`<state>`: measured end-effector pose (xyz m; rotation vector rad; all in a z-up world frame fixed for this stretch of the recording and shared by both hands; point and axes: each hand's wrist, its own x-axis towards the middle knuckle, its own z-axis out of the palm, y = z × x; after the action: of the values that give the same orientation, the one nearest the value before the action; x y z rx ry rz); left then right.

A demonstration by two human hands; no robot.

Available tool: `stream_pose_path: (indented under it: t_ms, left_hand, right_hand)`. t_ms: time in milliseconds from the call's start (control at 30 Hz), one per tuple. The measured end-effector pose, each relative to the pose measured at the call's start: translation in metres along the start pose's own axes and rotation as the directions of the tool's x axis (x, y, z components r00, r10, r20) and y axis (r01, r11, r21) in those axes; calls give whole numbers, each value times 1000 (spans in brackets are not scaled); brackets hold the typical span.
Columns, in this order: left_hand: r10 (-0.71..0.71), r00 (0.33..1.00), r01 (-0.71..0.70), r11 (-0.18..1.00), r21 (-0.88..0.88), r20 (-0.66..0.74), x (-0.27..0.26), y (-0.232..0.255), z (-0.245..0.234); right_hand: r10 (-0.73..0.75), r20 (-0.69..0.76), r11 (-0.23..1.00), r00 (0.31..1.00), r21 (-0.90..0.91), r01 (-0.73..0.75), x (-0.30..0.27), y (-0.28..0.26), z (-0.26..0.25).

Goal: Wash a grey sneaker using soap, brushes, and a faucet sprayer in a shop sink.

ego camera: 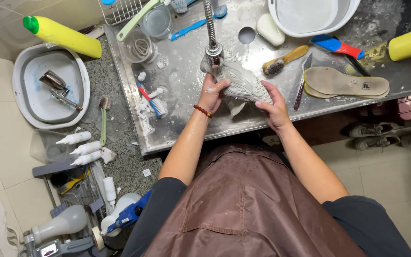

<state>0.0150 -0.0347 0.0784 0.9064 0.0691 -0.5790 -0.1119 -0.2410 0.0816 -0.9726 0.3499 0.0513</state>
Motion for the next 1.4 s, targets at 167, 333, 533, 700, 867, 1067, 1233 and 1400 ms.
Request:
stream_pose_path:
  t_ms: [167,333,533,700,867,1067,1233,1400]
  left_hand:
    - [18,1000,-18,1000,-22,-6,-6,6,-8]
    - [38,999,-37,999,22,-36,-6,11,-8]
    - [159,971,-96,943,319,-178,26,-71,-81]
    - [84,974,-88,996,-7,-208,9,-32,-33]
    - [-33,990,-30,903,-428,-140,-2,-5,-3]
    - [-4,989,102,753,-650,150,8,-31,-17]
    - [-123,981,188,811,-554,152,-10,-3,12]
    - [-254,954,250,967,-47,-161,0,-3,-25]
  right_hand:
    - [11,11,1000,1000,13,-11,3,8,8]
    - [25,28,1000,999,6,-26,7,14,18]
    - [62,80,880,995,-474,-17,11,20,13]
    - [168,52,986,984,-2,-168,5,17,-4]
    - [212,41,977,976,-36,-211,4,4,-13]
    - [197,21,980,980,22,-197,10,-11,-42]
    - [165,-9,983,986,90,-163,11,-16,-53]
    - [166,-79,985,983,63,-162,14,-12,-56]
